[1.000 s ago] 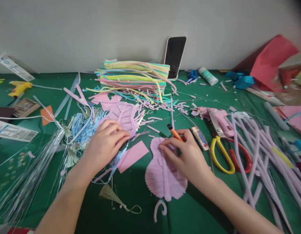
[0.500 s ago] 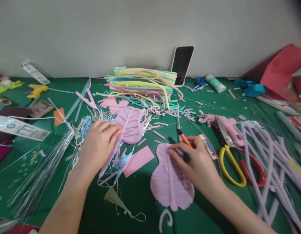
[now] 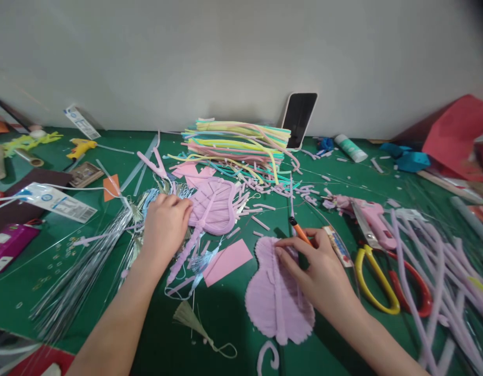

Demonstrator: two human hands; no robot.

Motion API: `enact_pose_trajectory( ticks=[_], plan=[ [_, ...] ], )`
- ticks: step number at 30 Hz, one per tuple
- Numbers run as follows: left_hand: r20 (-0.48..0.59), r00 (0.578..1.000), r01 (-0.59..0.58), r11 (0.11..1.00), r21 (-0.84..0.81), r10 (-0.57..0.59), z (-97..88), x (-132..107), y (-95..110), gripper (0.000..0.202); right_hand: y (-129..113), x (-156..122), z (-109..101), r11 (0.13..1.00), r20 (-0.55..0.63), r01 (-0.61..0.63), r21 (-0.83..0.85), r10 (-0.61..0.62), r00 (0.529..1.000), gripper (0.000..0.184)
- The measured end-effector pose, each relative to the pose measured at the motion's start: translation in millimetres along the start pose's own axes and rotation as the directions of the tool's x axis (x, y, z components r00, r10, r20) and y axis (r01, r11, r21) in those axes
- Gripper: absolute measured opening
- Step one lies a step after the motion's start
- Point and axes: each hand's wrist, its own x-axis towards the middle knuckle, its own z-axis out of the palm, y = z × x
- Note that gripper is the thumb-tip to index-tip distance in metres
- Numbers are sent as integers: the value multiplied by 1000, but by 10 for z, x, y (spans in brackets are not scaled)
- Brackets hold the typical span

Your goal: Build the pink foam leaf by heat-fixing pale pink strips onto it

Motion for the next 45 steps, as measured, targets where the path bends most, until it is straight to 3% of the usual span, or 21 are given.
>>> enact_pose_trajectory(
  ticks=[8, 13, 17, 21, 23, 26, 32, 37, 45],
  plan=[
    [38, 999, 24, 1000, 6, -24, -28, 20, 33, 20, 32, -14, 35, 999, -17, 6, 47, -5, 1000, 17],
    [-85, 996, 29, 997, -65, -34, -55, 25, 93, 20, 28, 0, 44, 970, -223, -30, 239, 85, 971, 16],
    [-181, 978, -140, 963, -230, 99, -132, 36, 280, 16, 6, 26, 29, 919, -280, -42, 391, 162, 946, 17],
    [-160, 942, -336, 820, -463, 296, -166, 10, 554, 16, -11, 45, -7, 906, -319, -58, 420, 207, 925, 22],
    [-100, 929, -353, 772, -529, 356, -125, -20, 674, 16, -8, 51, -19, 918, -270, -78, 388, 194, 943, 18],
    [-33, 909, -374, 780, -501, 415, -20, -56, 788, 17, -1, 51, -19, 957, -121, -103, 270, 140, 983, 9],
    [-53, 894, -435, 832, -345, 445, 29, -5, 801, 18, -8, 10, -13, 982, 81, -93, 166, 81, 993, 9],
    [-46, 893, -434, 830, -351, 447, -19, 27, 752, 20, -14, 12, -12, 983, 118, -93, 160, 74, 990, 12],
    [26, 941, -256, 760, -598, 338, -9, -39, 824, 20, -42, 28, 28, 984, 104, -86, 157, 71, 992, 12]
  ],
)
